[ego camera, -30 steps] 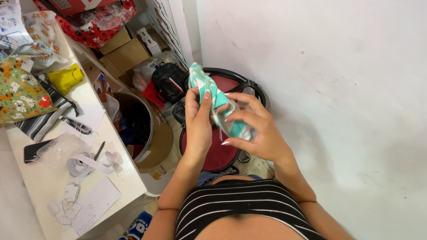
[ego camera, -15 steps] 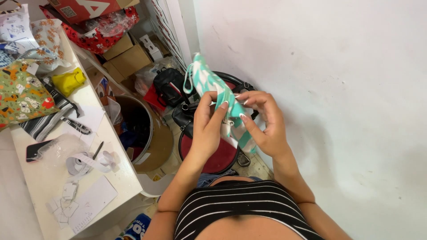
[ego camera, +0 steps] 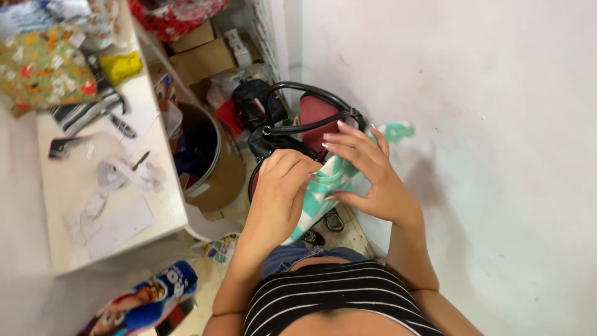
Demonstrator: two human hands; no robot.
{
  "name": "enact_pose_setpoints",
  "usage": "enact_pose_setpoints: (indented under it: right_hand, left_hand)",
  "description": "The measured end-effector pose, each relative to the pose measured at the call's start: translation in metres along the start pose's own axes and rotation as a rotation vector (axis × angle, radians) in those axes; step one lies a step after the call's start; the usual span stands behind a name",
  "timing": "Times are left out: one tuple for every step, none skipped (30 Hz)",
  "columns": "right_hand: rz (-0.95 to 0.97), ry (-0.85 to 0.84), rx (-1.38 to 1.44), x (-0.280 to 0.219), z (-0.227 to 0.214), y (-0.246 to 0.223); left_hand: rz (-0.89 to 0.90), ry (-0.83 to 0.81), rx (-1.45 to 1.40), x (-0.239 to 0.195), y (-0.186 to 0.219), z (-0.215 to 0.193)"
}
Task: Arranging and inspecting various fabric pouches and bags on display shelves in a gift shop.
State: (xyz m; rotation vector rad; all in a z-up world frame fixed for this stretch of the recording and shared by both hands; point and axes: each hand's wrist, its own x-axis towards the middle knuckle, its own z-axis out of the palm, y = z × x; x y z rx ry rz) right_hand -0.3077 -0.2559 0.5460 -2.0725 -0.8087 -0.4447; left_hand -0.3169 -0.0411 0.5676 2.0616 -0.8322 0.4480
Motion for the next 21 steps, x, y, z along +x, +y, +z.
enact_pose_setpoints:
  right_hand:
    - [-0.013,-0.017,0.017,-0.011,0.007,0.007]
    - [-0.044,0.027,0.025,-0.014,0.016,0.016]
    - [-0.074,0.072,0.035,-0.018,0.025,0.025]
    - [-0.102,0.061,0.051,-0.017,0.032,0.021]
    - [-0.098,0.024,0.067,-0.016,0.038,0.018]
    - [-0.078,-0.029,0.090,-0.022,0.046,0.011]
    - [-0.090,-0.056,0.113,-0.022,0.052,0.005]
    - [-0.130,-0.088,0.089,-0.022,0.059,-0.002]
    - [-0.171,-0.120,0.065,-0.023,0.065,-0.009]
    - [-0.189,-0.145,0.085,-0.023,0.070,-0.016]
    - [-0.249,-0.155,0.049,-0.023,0.075,-0.024]
    - [-0.313,-0.158,0.012,-0.023,0.080,-0.032]
    - [-0.335,-0.177,0.030,-0.024,0.083,-0.040]
    - [-0.363,-0.186,0.029,-0.024,0.085,-0.047]
    - [-0.390,-0.194,0.028,-0.025,0.088,-0.055]
    - [-0.411,-0.206,0.042,-0.027,0.093,-0.062]
    - [-0.432,-0.228,0.091,-0.030,0.098,-0.071]
    - [-0.455,-0.247,0.140,-0.031,0.105,-0.079]
    - [-0.478,-0.256,0.154,-0.033,0.107,-0.092]
    - [-0.475,-0.283,0.201,-0.036,0.109,-0.106]
    - [-0.472,-0.310,0.246,-0.039,0.111,-0.120]
  left_hand:
    - [-0.018,0.014,0.014,-0.010,0.008,0.000]
    - [-0.055,0.056,0.069,-0.018,0.011,-0.003]
    - [-0.093,0.098,0.123,-0.026,0.014,-0.006]
    - [-0.100,0.121,0.147,-0.036,0.016,-0.005]
    - [-0.092,0.180,0.242,-0.046,0.017,-0.004]
    - [-0.107,0.232,0.330,-0.062,0.021,-0.002]
    - [-0.137,0.246,0.347,-0.067,0.030,-0.005]
    - [-0.097,0.231,0.455,-0.073,0.039,-0.009]
    - [-0.060,0.212,0.562,-0.079,0.048,-0.013]
    - [-0.088,0.228,0.580,-0.090,0.053,-0.012]
    - [-0.116,0.191,0.651,-0.100,0.058,-0.011]
    - [-0.140,0.154,0.721,-0.110,0.062,-0.011]
    - [-0.165,0.170,0.740,-0.122,0.063,-0.013]
    - [-0.190,0.170,0.801,-0.135,0.064,-0.015]
    - [-0.215,0.169,0.862,-0.147,0.065,-0.017]
    - [-0.233,0.183,0.878,-0.156,0.074,-0.023]
    - [-0.228,0.203,0.892,-0.165,0.083,-0.030]
    - [-0.221,0.223,0.909,-0.174,0.092,-0.038]
    - [-0.236,0.237,0.929,-0.184,0.102,-0.043]
    - [-0.229,0.288,0.967,-0.195,0.113,-0.048]
    - [-0.221,0.338,1.005,-0.206,0.124,-0.052]
